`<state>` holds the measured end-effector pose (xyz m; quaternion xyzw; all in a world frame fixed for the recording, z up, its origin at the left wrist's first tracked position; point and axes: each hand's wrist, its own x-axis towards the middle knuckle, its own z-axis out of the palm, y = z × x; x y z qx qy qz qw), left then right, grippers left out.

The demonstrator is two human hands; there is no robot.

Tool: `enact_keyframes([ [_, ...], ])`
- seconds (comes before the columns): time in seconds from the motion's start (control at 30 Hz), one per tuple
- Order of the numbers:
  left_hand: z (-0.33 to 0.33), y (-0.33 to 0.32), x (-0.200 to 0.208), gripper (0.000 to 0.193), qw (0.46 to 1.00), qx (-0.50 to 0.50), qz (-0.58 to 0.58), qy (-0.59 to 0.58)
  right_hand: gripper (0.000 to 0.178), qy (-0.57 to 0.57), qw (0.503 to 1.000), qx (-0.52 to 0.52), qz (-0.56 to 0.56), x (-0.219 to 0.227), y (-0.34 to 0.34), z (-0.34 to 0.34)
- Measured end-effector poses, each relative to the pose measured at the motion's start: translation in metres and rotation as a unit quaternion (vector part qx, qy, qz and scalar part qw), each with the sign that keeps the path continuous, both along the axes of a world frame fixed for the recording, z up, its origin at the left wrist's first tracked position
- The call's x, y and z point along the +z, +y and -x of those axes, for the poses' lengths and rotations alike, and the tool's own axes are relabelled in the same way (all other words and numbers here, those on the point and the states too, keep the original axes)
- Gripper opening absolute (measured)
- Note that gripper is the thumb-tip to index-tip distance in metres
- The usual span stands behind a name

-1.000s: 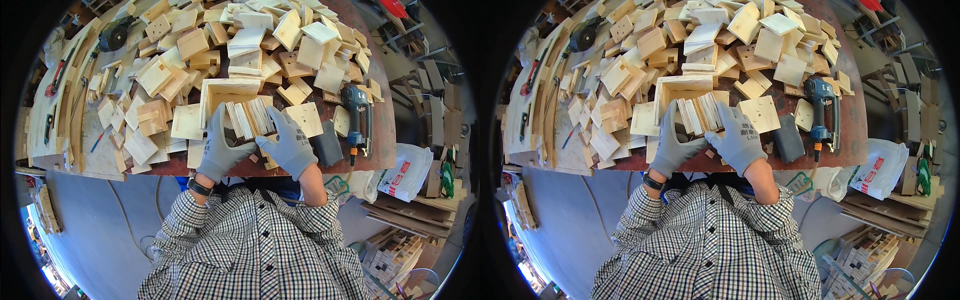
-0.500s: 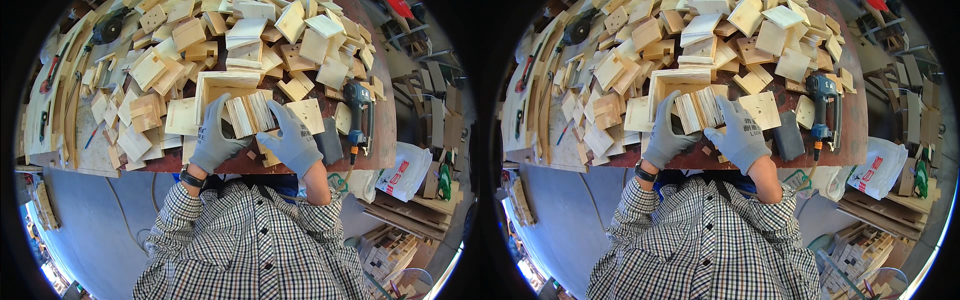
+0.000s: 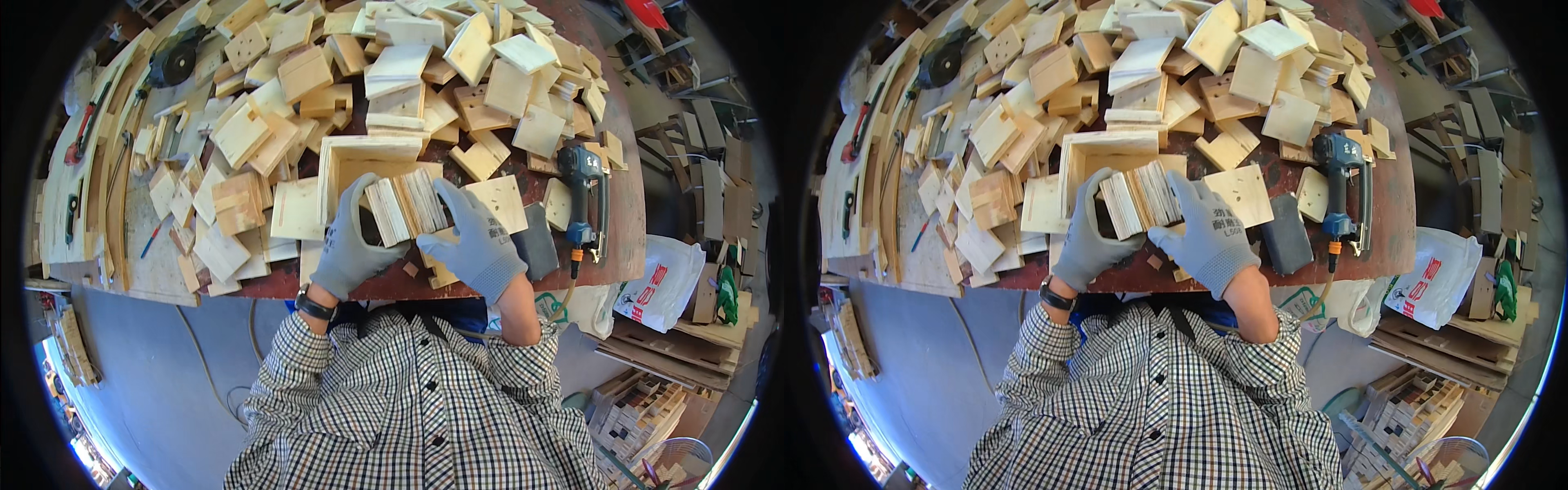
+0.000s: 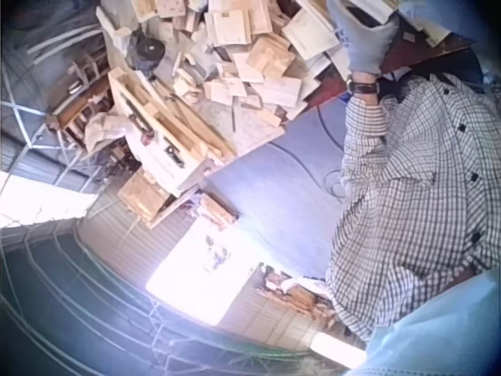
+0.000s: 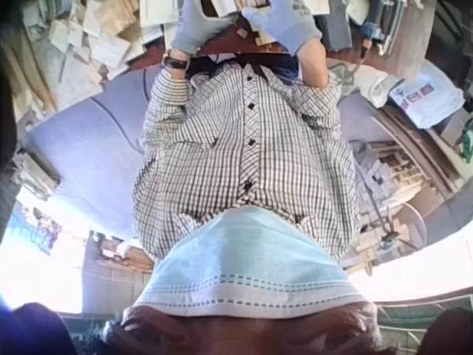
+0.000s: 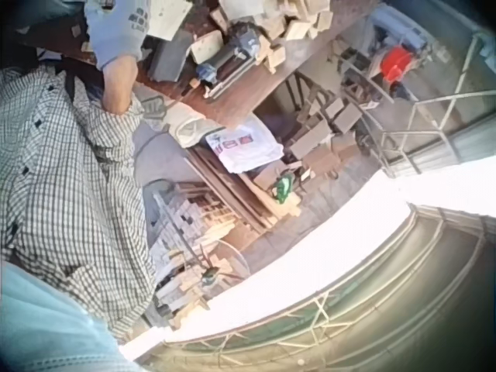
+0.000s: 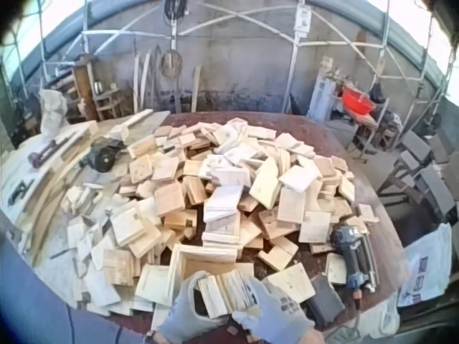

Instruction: The person assembles small wooden boxes by hand, picking up pre-cut wooden pieces from a pile, aligning them, and fitting them together. The person repeatedly handles multiple pieces, stacks them, and places completed boxes on the table.

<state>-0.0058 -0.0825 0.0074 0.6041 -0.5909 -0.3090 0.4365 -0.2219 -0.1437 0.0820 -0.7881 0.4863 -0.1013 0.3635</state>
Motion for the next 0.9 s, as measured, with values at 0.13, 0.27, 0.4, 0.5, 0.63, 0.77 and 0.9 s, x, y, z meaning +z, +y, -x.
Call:
enact_keyframes([
  [0.13,0.001,0.001,0.002,0.119,1.0,-0.005,-0.024,0.011,0.086,0.01,1.0,-0.005,-0.01,0.002,-0.003,0.001],
  [0.27,-0.001,0.002,-0.004,0.122,0.998,-0.009,-0.042,0.037,0.087,0.021,0.999,0.003,0.026,-0.001,-0.009,0.005],
  [0.4,0.0,0.002,-0.008,0.113,0.999,-0.004,-0.036,0.023,0.077,-0.01,1.0,-0.026,-0.011,0.01,-0.02,0.007],
  [0.5,-0.005,0.003,-0.007,0.105,1.0,-0.011,-0.022,-0.003,0.066,-0.041,0.997,-0.061,0.012,0.012,-0.037,0.012],
  [0.63,-0.003,-0.001,-0.004,0.097,1.0,-0.019,-0.012,0.0,0.056,0.066,0.97,-0.099,0.212,-0.01,-0.096,0.025],
  [0.77,-0.004,0.0,-0.006,0.098,1.0,-0.025,-0.015,0.013,0.053,0.293,0.89,-0.024,0.35,-0.034,-0.149,0.015],
  [0.9,-0.003,0.0,-0.004,0.096,1.0,-0.012,-0.012,0.015,0.041,0.372,0.846,0.018,0.382,-0.039,-0.162,-0.004],
])
